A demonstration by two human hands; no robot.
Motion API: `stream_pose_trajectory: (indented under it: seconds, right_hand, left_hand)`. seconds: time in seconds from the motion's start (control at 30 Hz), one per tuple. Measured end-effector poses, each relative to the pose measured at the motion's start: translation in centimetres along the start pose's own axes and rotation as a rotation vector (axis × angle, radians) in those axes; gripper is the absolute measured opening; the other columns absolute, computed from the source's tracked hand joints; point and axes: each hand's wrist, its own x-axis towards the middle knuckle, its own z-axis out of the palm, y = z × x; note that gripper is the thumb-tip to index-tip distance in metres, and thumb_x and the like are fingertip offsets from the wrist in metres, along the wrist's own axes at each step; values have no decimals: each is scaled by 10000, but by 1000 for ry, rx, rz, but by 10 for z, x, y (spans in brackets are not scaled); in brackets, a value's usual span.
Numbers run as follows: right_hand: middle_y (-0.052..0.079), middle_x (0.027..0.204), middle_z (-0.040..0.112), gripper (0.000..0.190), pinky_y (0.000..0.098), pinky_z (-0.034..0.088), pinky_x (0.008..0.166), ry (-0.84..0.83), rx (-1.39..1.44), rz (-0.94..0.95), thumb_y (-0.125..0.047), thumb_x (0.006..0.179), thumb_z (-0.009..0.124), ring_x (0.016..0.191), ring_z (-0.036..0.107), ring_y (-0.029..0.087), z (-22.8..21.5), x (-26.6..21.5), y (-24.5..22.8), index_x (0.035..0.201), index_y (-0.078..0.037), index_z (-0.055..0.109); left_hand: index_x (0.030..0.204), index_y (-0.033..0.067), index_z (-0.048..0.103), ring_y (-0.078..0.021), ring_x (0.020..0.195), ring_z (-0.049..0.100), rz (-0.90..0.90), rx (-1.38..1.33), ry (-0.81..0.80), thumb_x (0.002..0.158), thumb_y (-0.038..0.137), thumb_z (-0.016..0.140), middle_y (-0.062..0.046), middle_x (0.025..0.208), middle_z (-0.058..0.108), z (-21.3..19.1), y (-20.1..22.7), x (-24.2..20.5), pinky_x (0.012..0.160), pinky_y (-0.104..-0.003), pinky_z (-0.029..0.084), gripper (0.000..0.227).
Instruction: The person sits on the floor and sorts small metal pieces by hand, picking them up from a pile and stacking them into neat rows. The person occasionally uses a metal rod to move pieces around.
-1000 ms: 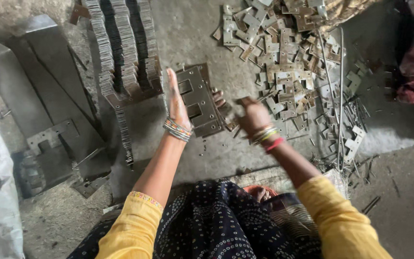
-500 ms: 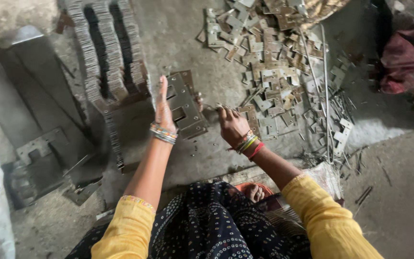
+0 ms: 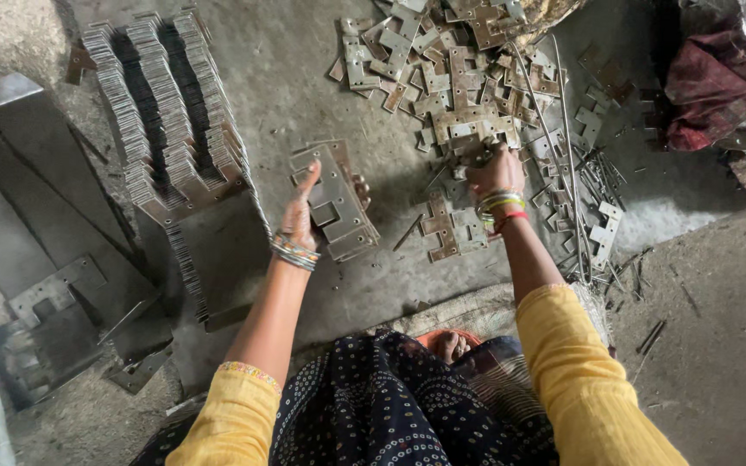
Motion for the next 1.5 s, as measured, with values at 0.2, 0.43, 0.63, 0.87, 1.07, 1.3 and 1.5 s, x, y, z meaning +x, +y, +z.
stream_pose_trajectory:
  seconds: [0.2, 0.43, 0.63, 0.87, 1.07, 1.3, 1.5]
  right_hand:
    - [121, 925, 753, 374, 371, 584, 747, -308, 422, -189, -163, 708, 793, 835, 717, 237, -30, 9, -2, 1053, -34, 727]
    - [130, 1052, 739, 343, 404, 612, 796, -289, 261, -375, -194, 869, 760, 886, 739, 290, -86, -18, -28, 1175, -59, 685]
    - [163, 1346, 662, 507, 422, 572, 946, 3, -369, -1002, -75, 802, 602, 1208, 633, 339, -51, -33, -14, 1306, -103, 638]
    - [127, 1045, 749, 344, 399, 622, 714, -314, -420, -660, -357, 1104, 586, 854, 744, 265, -73, -24, -32, 1323, -99, 645]
    - [165, 936, 770, 352, 380, 630, 731, -211, 525, -541, -228, 843, 684, 819, 774, 245, -86, -58, -46, 1119, -11, 706]
    - [242, 901, 710, 610, 493, 582, 689, -299, -260, -146, -343, 788, 820, 811, 710, 403, -45, -99, -18, 1200, 11, 542]
    - [186, 897, 721, 532, 455, 570, 668, -178, 76, -32, -242, 696, 816, 785, 712, 366, -14, -91, 20, 1144, -33, 617]
  left_hand:
    - [1186, 56, 660, -273, 908, 738, -100, 73, -21, 881, 532, 760, -138, 1044, 735, -19, -40, 35, 826, -443, 628, 573]
    - [1441, 213, 575, -95, 1221, 578, -31, 304, 110, 916, 604, 672, 46, 1407, 615, -46, -80, 76, 961, -345, 466, 662]
    - [1509, 85, 416, -310, 1078, 606, -152, -60, -19, 959, 743, 604, -167, 1375, 545, -56, -83, 67, 875, -508, 553, 877]
    - [1313, 129, 629, -274, 1006, 690, -43, 0, 28, 922, 637, 640, -98, 1151, 709, -35, -69, 54, 876, -476, 599, 641]
    - [1425, 126, 540, -241, 1166, 612, -168, 110, 162, 900, 521, 679, -65, 1294, 622, -64, -90, 66, 1012, -502, 508, 671]
    - [1344, 74, 661, -89, 1201, 653, 32, 231, -17, 936, 356, 736, -12, 1332, 699, -94, -113, 88, 1025, -292, 478, 502]
    - [1067, 49, 726, -221, 871, 718, -146, 154, -100, 771, 159, 850, -80, 994, 750, -40, -97, 55, 816, -417, 577, 340]
